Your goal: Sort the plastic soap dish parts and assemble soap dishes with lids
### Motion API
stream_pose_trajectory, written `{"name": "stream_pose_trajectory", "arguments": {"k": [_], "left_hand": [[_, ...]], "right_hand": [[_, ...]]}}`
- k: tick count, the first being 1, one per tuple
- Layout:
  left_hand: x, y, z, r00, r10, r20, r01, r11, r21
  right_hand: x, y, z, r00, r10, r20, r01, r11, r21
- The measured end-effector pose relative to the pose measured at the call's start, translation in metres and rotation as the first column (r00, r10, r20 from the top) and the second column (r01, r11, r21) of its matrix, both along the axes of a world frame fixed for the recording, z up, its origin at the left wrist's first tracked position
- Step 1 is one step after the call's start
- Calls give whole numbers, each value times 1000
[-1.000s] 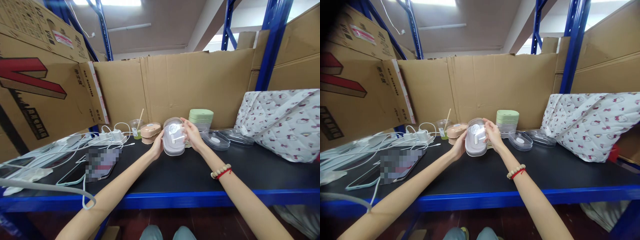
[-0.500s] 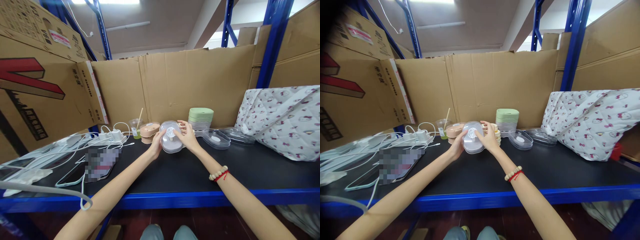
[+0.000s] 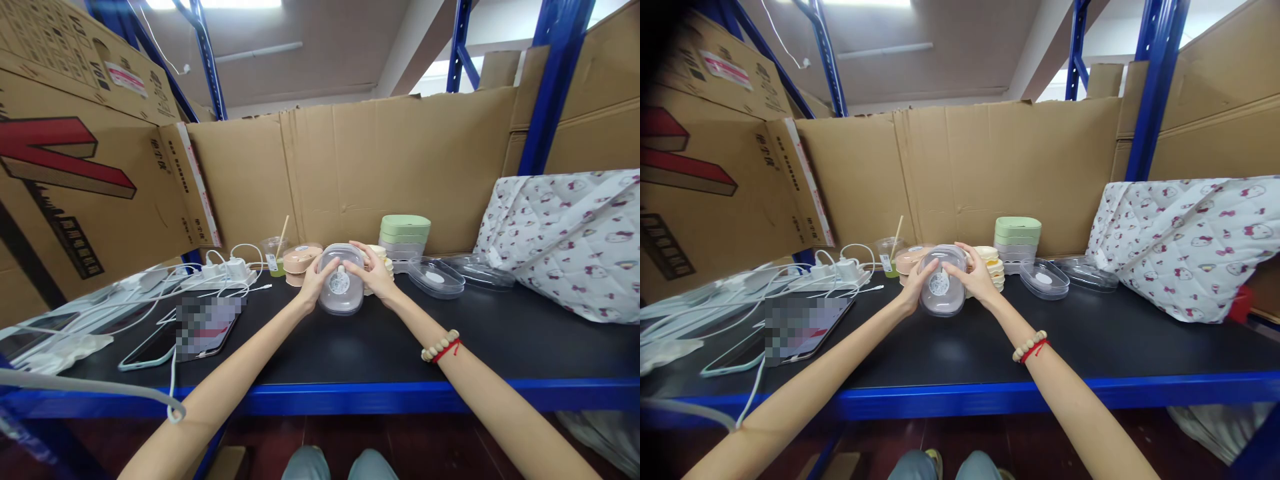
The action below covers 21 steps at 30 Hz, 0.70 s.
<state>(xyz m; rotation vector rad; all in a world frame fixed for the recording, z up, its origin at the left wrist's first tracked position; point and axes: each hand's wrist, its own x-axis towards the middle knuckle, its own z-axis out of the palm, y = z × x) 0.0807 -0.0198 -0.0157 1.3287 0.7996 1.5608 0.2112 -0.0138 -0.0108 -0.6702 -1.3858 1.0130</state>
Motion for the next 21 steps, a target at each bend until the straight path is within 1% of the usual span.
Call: {"name": "stream_pose_trajectory", "arguments": {"k": [3,5,7,11,16,19,21], "left_hand": [[-3,1,3,994,71,-85,-59,990,131],[-5,2,4,988,85,-132,-55,975,217],[-6,1,5,983,91,-159,-47,963,265],[-7,1,5,978,110,-177,-61,963,263],[-6,1,3,980,92,-174,-54,976,213],[-6,1,4,979,91,-180,-52,976,210],[-7,0,4,976,103,-194,-56,971,232]], "right_hand": [[1,-1,-1,1000,-7,16,6,999,38],[2,-2,0,1000,-17,21,16,998,63],[2,-3,2,1000,-17,23,15,998,68],[1,-4,3,999,-25,34,23,999,39],[2,-3,3,997,-42,59,37,996,86],[3,-2,3,995,-58,76,50,993,111],[3,-1,2,993,-73,91,60,988,140]]}}
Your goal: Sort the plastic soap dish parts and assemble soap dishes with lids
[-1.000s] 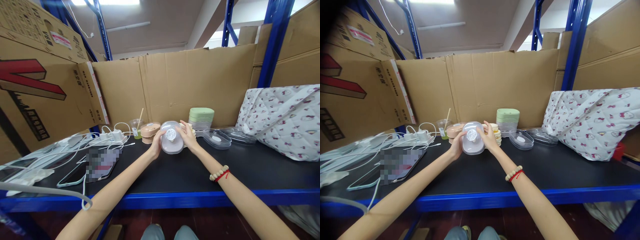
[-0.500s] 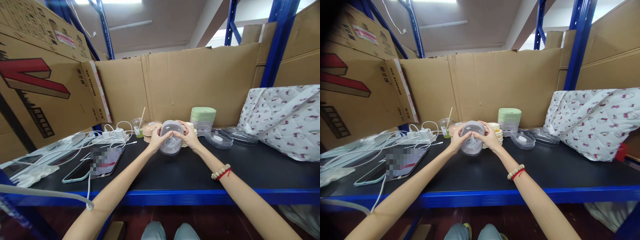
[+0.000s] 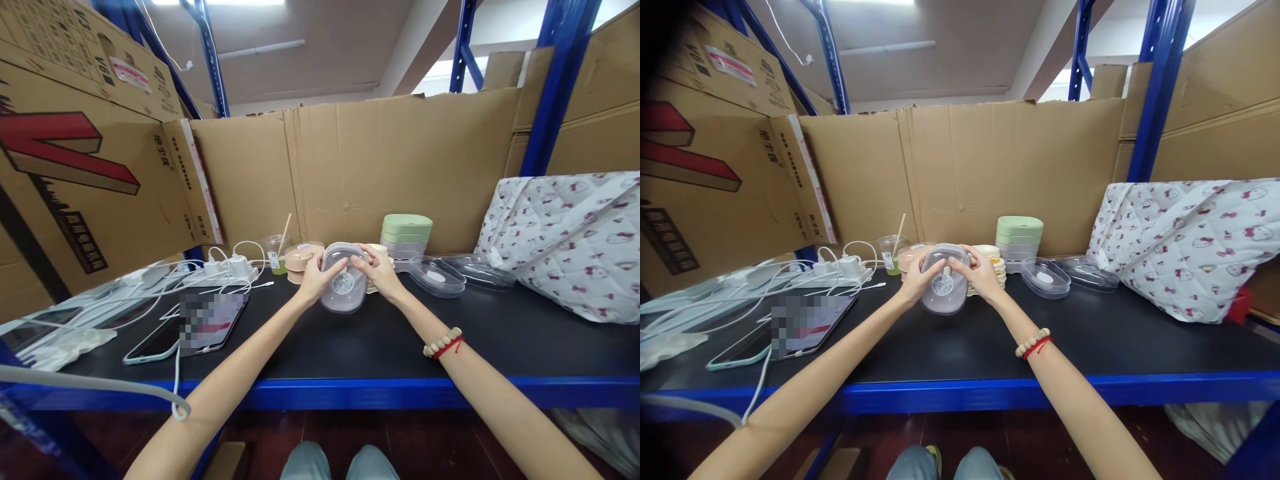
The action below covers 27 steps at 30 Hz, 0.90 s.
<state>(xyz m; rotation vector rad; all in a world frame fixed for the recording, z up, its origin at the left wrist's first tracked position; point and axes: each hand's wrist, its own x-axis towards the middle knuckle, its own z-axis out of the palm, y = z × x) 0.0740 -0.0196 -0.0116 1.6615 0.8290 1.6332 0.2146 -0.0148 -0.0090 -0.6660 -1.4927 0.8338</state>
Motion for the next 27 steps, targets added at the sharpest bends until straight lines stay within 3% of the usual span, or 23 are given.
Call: {"name": "stream_pose_trajectory", "arguments": {"k": [5,9,11,15,20,27], "left_hand": [[-4,-5,-3,985,118,-122,-97,981,167],[-4,-9,-9,957,170,-233,-63,911,408],[-2,-10,-12,949,174,-262,-35,886,462],[4,-15,-12,966,156,-207,-61,913,403],[10,-23,-6,972,171,-160,-108,934,341],[7,-18,-4,971,93,-221,-31,962,271]], "right_hand": [[-3,0,-9,999,-8,33,2,987,161],[-7,-2,-13,987,-154,36,141,959,246],[-6,-3,-14,971,-235,41,214,935,282],[-3,-5,-12,941,-338,29,306,884,354],[-2,-6,-8,929,-371,0,345,865,364],[-2,-4,-2,903,-429,21,401,860,316]]}}
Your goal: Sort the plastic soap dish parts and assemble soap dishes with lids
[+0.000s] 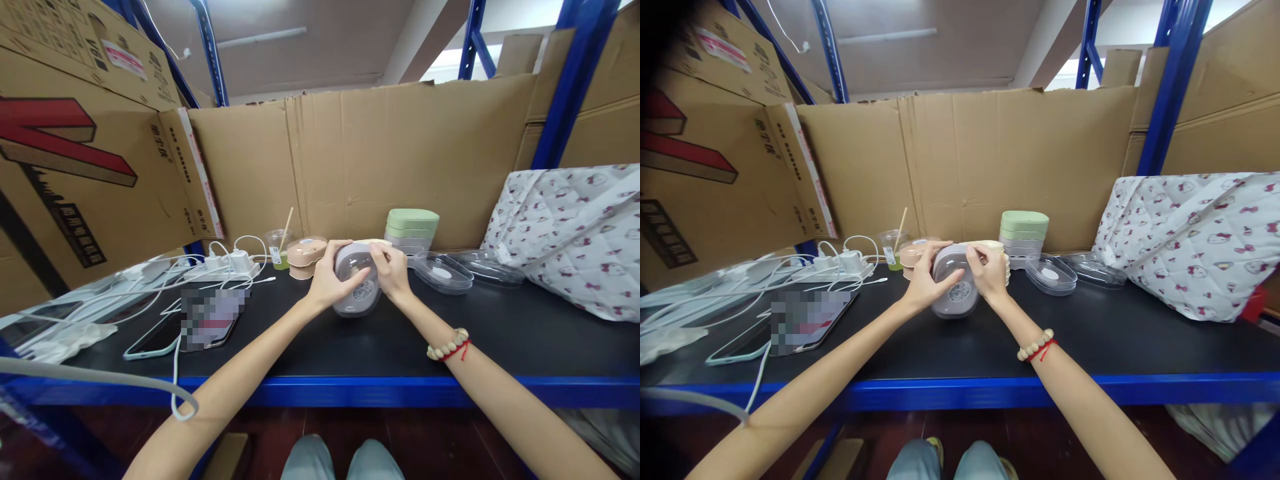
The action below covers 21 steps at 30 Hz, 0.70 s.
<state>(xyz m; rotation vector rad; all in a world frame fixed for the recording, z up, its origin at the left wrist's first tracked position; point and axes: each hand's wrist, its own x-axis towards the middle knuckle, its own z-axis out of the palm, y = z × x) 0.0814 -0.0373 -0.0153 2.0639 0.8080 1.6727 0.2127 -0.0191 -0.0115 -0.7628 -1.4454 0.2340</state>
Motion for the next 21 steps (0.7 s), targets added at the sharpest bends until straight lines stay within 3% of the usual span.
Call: {"name": "stream_pose_trajectory", "arguments": {"k": [5,12,17,21], "left_hand": [[-1,8,-1,994,-99,51,106,982,-155],[-2,10,-2,989,-146,33,149,981,-120],[2,15,-6,989,-88,116,108,978,-179],[2,22,-3,936,36,350,58,965,-255]], "right_hand": [[1,0,-1,1000,31,3,-30,996,-87],[3,4,0,992,112,54,-100,978,-183],[2,8,0,974,227,-17,-222,935,-276],[0,4,2,966,240,-92,-255,851,-459]]}}
